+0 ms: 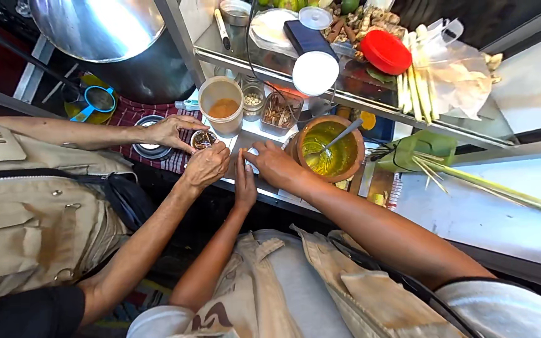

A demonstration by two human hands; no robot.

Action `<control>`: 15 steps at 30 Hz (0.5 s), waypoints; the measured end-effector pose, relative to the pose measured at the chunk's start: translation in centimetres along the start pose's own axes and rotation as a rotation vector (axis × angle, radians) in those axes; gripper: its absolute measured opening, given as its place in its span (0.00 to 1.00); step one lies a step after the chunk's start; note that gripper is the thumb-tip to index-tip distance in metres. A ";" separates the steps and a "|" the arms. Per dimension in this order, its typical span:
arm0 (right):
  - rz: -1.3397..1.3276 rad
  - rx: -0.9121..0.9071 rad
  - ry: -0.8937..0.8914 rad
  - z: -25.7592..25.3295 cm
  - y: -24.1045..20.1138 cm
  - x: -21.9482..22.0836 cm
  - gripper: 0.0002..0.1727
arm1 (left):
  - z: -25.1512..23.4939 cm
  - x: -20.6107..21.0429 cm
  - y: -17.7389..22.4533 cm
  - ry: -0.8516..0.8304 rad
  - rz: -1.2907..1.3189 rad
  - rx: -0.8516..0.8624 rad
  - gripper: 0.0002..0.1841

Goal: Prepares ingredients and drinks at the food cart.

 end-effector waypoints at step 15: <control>0.079 -0.177 0.012 -0.8 0.4 0.7 0.25 | -0.9 -0.3 -4.1 -0.097 -0.080 0.002 0.64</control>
Point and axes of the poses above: each hand's wrist, its own z-axis away from the middle knuckle, its own x-axis out of the palm, y = z × x, the point moved 5 cm from there along -z, towards the middle knuckle, and after that the axes turned 12 degrees about -y, right-handed, at the moved point
